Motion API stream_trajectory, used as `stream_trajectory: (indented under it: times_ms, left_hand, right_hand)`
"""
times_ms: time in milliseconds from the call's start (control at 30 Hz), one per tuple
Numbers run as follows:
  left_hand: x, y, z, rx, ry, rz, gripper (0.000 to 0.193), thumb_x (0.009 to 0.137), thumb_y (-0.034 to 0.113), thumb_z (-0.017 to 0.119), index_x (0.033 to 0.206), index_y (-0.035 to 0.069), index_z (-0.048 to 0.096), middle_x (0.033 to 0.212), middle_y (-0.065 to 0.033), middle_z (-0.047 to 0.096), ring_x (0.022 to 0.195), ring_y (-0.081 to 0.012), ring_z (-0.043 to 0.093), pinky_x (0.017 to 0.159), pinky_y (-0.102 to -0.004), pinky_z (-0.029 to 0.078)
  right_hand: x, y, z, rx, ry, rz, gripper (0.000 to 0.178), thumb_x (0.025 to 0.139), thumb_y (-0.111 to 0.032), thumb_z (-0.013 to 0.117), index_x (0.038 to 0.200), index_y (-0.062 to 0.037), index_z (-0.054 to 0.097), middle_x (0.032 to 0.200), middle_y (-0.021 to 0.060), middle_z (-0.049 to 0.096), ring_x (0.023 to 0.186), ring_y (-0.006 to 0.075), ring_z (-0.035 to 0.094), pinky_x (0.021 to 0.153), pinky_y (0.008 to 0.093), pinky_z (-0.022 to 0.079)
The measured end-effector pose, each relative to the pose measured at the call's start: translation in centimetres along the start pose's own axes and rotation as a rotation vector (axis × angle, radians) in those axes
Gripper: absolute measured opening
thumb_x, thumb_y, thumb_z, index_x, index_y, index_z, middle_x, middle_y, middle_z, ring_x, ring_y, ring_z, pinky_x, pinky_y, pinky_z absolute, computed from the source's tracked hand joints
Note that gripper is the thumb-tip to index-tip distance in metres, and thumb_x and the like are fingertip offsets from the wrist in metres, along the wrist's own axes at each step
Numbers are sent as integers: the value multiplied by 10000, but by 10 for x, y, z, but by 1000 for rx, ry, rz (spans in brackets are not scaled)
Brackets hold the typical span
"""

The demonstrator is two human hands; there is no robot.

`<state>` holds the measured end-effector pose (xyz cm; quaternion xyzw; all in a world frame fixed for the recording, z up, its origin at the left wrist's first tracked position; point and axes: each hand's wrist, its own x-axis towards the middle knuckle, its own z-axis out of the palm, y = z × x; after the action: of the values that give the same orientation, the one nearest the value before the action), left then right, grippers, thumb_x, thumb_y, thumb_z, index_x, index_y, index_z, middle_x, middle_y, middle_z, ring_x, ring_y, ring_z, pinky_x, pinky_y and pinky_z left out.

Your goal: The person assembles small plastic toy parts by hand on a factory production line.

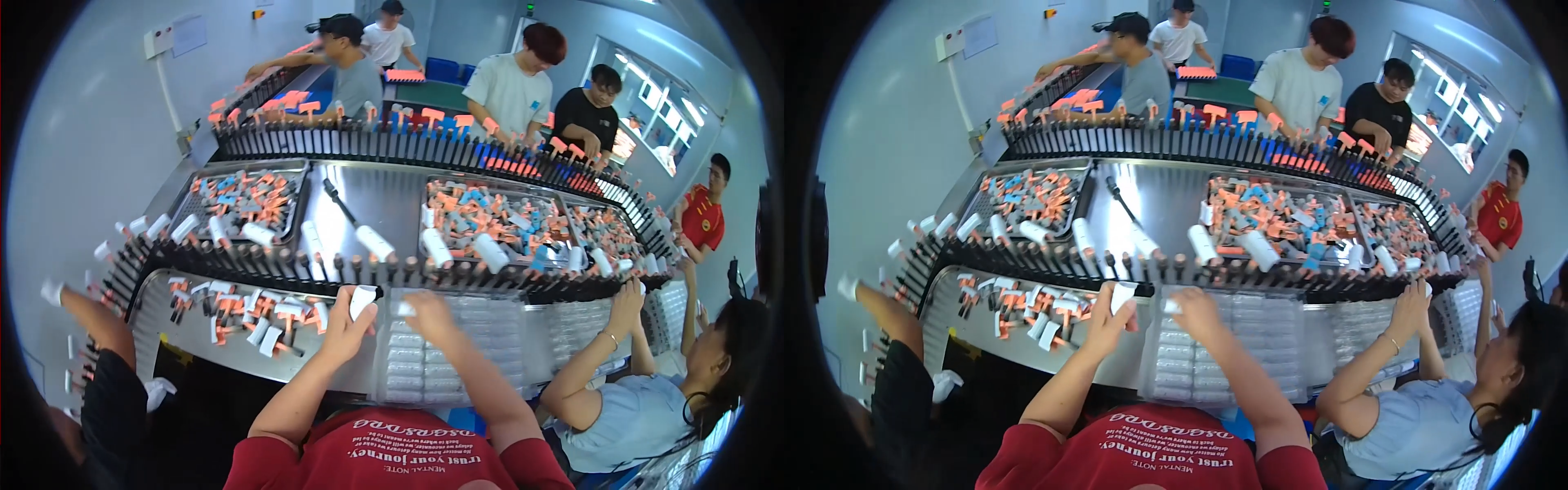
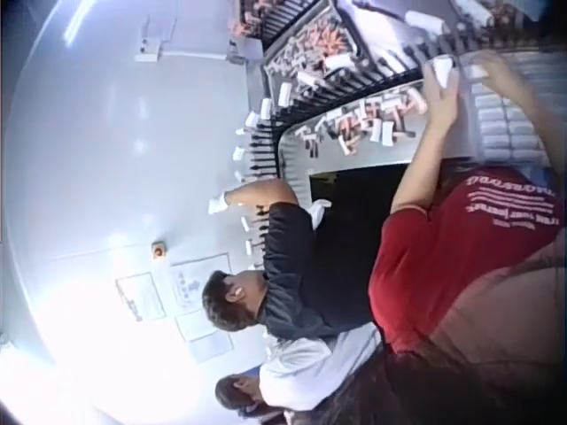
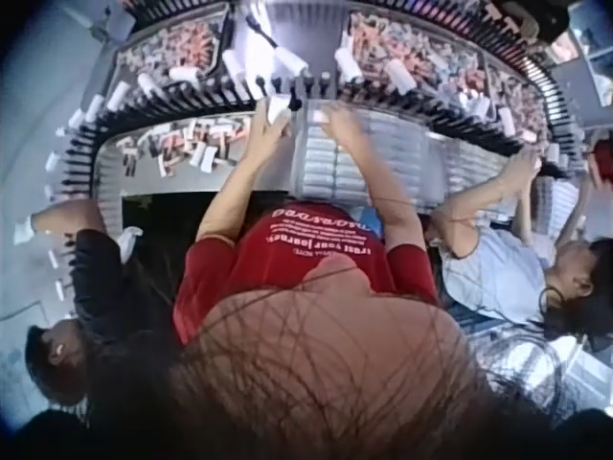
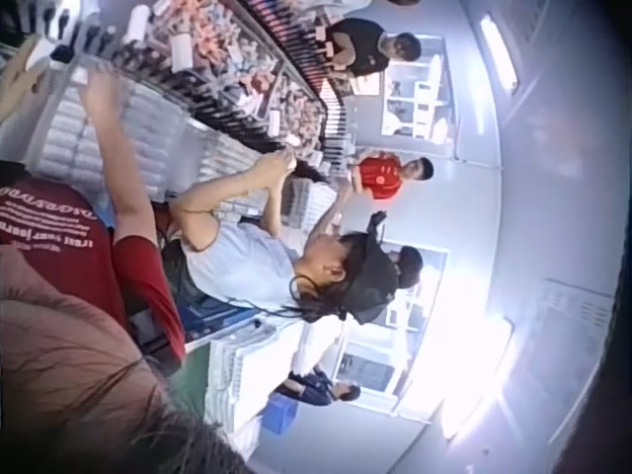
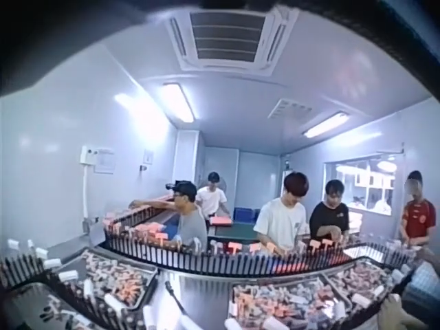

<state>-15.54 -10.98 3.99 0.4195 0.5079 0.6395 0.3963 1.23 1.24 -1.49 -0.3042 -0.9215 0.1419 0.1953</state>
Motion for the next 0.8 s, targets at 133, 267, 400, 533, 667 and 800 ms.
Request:
stream_trajectory:
  times_ms: [133, 267, 400, 533, 667, 800]
  left_hand:
    - [42, 10, 32, 344, -99, 154, 343, 823, 237, 619, 1032, 15, 463, 804, -128, 603, 711, -195, 608, 653, -315, 475]
    - [89, 29, 97, 414, -244, 286, 368, 782, 229, 643, 1065, 29, 520, 897, -186, 623, 849, -351, 617, 723, -388, 480]
    - [125, 31, 149, 662, -416, 592, 336, 730, 140, 638, 1047, 62, 559, 987, -145, 605, 940, -340, 569, 813, -420, 444]
    - [162, 23, 167, 921, -699, 801, 333, 687, 101, 656, 1009, 92, 574, 979, -104, 576, 1022, -297, 527, 862, -409, 420]
    - [186, 11, 158, 1134, -784, 580, 347, 716, 226, 651, 1016, 69, 571, 948, -163, 612, 949, -320, 574, 815, -434, 446]
    - [194, 21, 116, 1137, -839, 379, 405, 749, 284, 644, 1082, 73, 552, 963, -184, 616, 928, -349, 584, 781, -436, 458]
  right_hand:
    - [7, -1, 6, -117, -91, 75, 416, 622, -133, 679, 1029, -92, 601, 1002, 95, 568, 971, 275, 539, 780, 415, 458]
    - [18, 10, 18, 64, -24, 164, 532, 720, -204, 677, 1187, -41, 481, 1182, 175, 513, 1120, 371, 464, 915, 458, 394]
    - [10, 22, 15, 60, -30, 1, 496, 754, -235, 658, 1177, -36, 492, 1255, 220, 458, 1166, 383, 426, 931, 458, 376]
    - [-21, 23, -23, 197, 21, 79, 486, 718, -254, 668, 1136, -53, 525, 984, 187, 590, 913, 364, 582, 779, 436, 467]
    - [-60, 23, -45, 267, 27, 277, 459, 747, -312, 687, 1103, -54, 552, 910, 195, 625, 839, 367, 606, 731, 424, 484]
    - [-98, 35, -39, 448, 178, 551, 448, 760, -331, 687, 1076, -38, 563, 916, 177, 635, 843, 296, 630, 721, 369, 484]
